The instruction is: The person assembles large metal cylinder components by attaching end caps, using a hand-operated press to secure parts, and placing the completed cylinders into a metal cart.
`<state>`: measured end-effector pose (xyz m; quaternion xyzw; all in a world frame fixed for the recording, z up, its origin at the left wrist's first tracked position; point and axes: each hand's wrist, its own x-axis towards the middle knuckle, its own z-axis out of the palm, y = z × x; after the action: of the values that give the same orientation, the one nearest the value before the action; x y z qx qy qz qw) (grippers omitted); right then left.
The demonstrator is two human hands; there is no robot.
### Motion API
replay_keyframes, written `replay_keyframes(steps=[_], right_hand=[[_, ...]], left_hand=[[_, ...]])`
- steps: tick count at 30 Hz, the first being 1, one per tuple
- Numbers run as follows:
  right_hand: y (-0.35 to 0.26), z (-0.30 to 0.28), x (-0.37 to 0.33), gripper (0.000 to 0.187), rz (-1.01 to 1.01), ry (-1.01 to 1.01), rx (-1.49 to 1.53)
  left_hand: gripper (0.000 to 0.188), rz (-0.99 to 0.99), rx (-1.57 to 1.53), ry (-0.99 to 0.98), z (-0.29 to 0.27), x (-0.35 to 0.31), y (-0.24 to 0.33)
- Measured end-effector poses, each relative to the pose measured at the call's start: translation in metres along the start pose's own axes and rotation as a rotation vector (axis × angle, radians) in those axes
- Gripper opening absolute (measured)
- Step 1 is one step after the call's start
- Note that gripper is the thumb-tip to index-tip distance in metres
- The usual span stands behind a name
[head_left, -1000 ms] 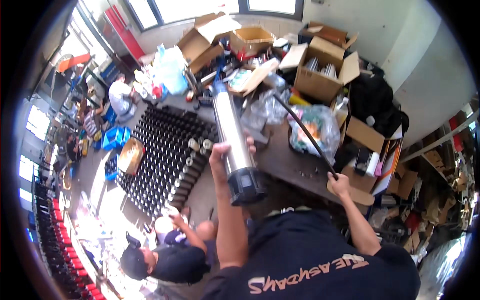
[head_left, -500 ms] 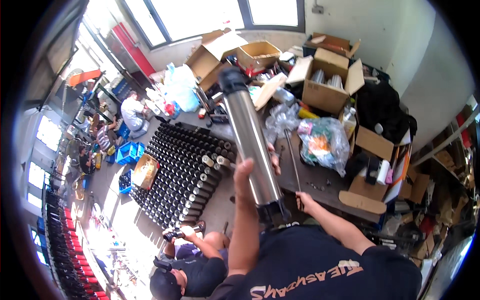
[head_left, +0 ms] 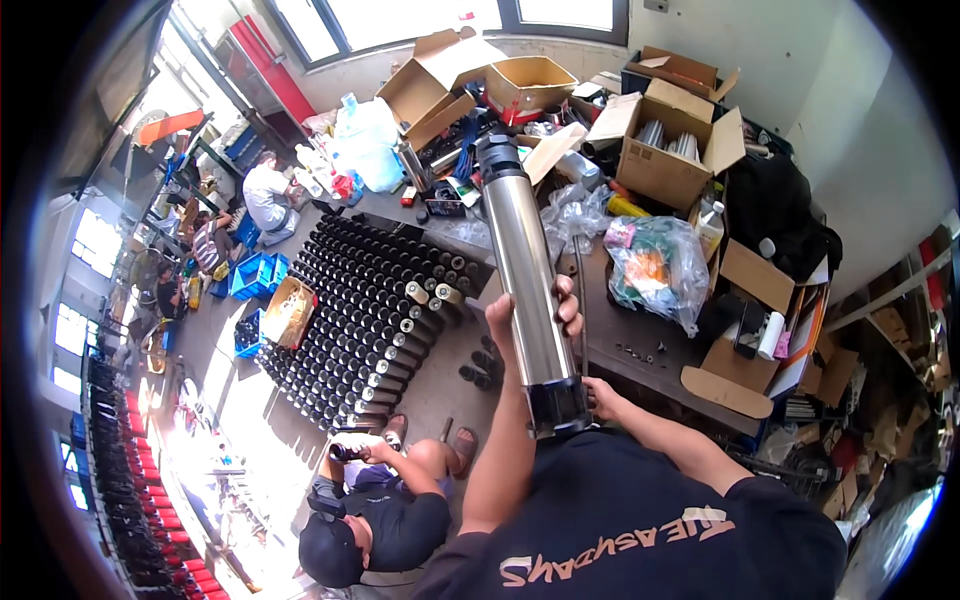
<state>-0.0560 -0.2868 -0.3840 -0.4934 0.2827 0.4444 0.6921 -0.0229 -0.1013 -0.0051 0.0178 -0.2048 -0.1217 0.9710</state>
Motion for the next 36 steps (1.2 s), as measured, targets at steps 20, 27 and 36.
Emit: replay_keyframes(steps=[20,27,36], right_hand=[[0.011,0.003,-0.08,0.037,-0.301,0.293,-0.382],[0.024,-0.036,-0.092,0.03,-0.289,0.377,-0.261],[0.035,-0.07,-0.098,0.024,-0.446,0.672,-0.531]], left_hand=[[0.077,0.181,0.529,0.463,0.014,-0.045,0.06],[0.08,0.039,0.158,0.236,-0.05,-0.076,0.046],[0.074,-0.074,0.584,0.75,-0.032,-0.055,0.077]])
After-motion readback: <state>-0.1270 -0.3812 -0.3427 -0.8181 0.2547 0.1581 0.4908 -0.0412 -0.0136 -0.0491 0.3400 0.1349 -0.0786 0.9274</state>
